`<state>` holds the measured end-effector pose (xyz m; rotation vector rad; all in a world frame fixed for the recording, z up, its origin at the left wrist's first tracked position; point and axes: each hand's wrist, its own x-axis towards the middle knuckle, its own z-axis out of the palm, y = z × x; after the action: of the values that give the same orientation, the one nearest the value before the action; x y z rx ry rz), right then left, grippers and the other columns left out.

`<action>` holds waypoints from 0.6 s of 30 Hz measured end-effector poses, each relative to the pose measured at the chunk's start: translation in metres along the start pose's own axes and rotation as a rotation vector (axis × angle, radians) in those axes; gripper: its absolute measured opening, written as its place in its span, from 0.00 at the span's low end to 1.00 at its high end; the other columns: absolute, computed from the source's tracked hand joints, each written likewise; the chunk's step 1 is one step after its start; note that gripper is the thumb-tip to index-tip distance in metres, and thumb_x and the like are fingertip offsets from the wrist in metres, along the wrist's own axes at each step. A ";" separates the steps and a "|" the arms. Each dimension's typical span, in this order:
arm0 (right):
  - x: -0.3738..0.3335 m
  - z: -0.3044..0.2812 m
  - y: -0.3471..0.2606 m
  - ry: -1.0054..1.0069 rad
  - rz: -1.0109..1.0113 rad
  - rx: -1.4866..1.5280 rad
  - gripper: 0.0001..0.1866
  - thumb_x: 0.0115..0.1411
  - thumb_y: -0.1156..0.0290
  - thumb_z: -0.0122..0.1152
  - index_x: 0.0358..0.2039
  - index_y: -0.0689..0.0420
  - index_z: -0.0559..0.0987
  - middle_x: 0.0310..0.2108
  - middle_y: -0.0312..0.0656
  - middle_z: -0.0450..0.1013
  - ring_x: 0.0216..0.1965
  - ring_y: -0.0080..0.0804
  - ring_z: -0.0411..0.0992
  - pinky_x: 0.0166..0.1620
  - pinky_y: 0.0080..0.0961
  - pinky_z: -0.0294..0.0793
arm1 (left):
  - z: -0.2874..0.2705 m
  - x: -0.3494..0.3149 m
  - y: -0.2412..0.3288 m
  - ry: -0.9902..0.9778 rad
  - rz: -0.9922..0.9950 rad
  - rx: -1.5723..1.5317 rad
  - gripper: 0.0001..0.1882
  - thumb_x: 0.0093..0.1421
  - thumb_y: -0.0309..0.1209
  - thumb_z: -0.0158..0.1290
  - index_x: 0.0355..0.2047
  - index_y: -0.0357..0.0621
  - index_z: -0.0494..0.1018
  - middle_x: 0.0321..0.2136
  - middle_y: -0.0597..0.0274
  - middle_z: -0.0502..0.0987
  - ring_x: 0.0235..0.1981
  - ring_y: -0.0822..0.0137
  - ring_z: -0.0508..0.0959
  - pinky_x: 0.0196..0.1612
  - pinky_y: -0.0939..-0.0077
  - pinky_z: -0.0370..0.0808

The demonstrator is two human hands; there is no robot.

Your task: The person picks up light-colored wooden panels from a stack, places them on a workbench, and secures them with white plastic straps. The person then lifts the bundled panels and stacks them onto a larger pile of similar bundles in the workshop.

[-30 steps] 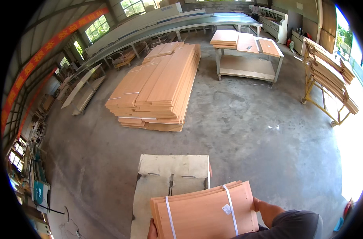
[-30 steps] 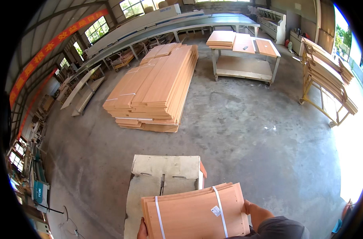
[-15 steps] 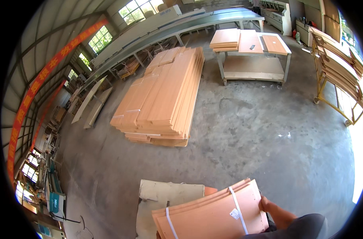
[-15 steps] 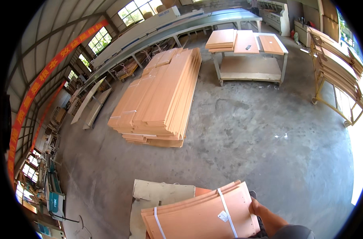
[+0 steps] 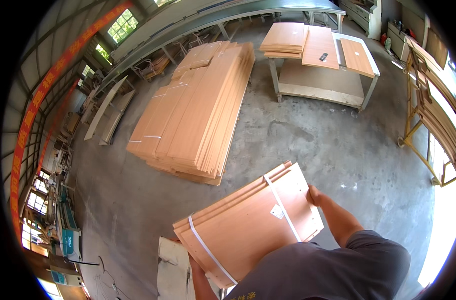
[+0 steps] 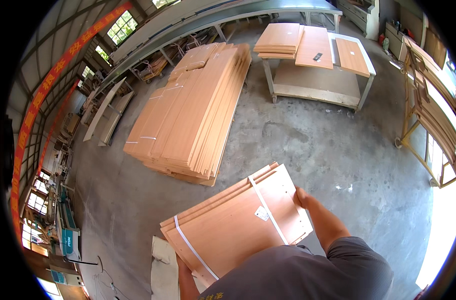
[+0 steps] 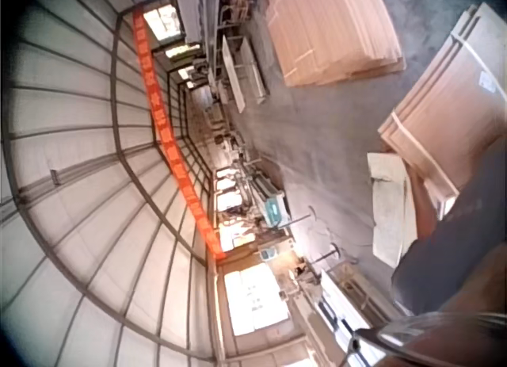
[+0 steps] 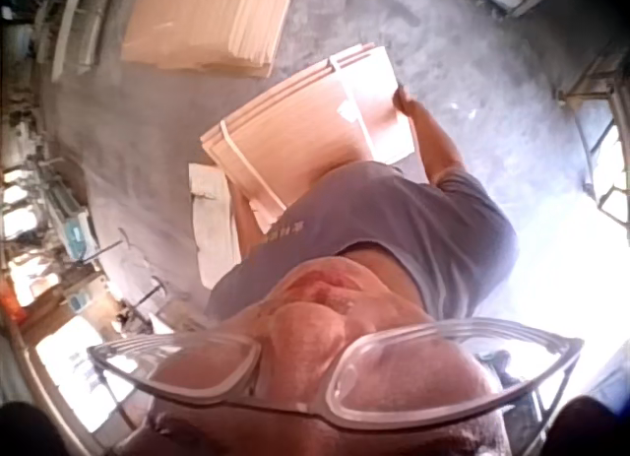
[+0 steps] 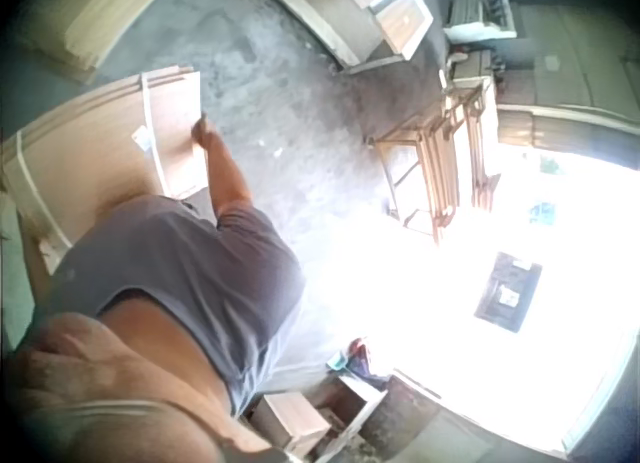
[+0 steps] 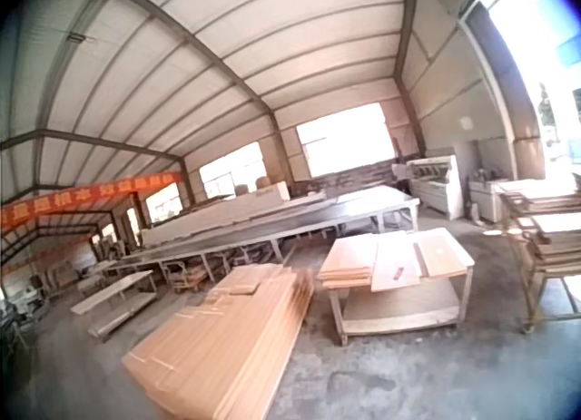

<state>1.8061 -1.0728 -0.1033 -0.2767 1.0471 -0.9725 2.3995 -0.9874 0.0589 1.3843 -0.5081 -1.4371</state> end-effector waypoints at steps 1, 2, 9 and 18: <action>0.027 0.014 -0.031 -0.037 0.013 -0.003 0.27 0.67 0.57 0.31 0.52 0.60 0.73 0.47 0.48 0.75 0.46 0.39 0.74 0.55 0.35 0.70 | -0.019 0.042 -0.014 -0.008 0.022 -0.038 0.36 0.65 0.58 0.35 0.63 0.46 0.57 0.54 0.55 0.71 0.50 0.56 0.75 0.46 0.60 0.78; 0.045 0.018 -0.068 -0.047 0.015 -0.003 0.27 0.67 0.56 0.31 0.51 0.60 0.74 0.46 0.48 0.76 0.44 0.38 0.75 0.53 0.35 0.71 | -0.022 0.076 -0.022 -0.040 0.022 -0.073 0.36 0.65 0.58 0.36 0.63 0.45 0.57 0.53 0.55 0.71 0.49 0.56 0.75 0.46 0.60 0.78; 0.170 0.038 -0.274 0.195 -0.032 -0.083 0.28 0.67 0.53 0.30 0.46 0.59 0.76 0.39 0.46 0.77 0.40 0.37 0.75 0.50 0.31 0.72 | 0.172 0.259 0.069 -0.071 0.004 0.059 0.37 0.64 0.60 0.35 0.63 0.45 0.57 0.54 0.55 0.71 0.50 0.55 0.75 0.47 0.58 0.77; 0.490 0.045 -0.477 0.158 -0.210 0.026 0.27 0.67 0.55 0.31 0.47 0.57 0.78 0.34 0.41 0.77 0.33 0.28 0.71 0.40 0.24 0.70 | 0.394 0.484 0.201 -0.086 0.006 0.001 0.37 0.64 0.60 0.35 0.63 0.47 0.58 0.55 0.57 0.70 0.53 0.56 0.72 0.50 0.58 0.75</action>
<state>1.6563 -1.7414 -0.0826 -0.2963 1.1650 -1.2116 2.2110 -1.6142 0.0979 1.3248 -0.5681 -1.4963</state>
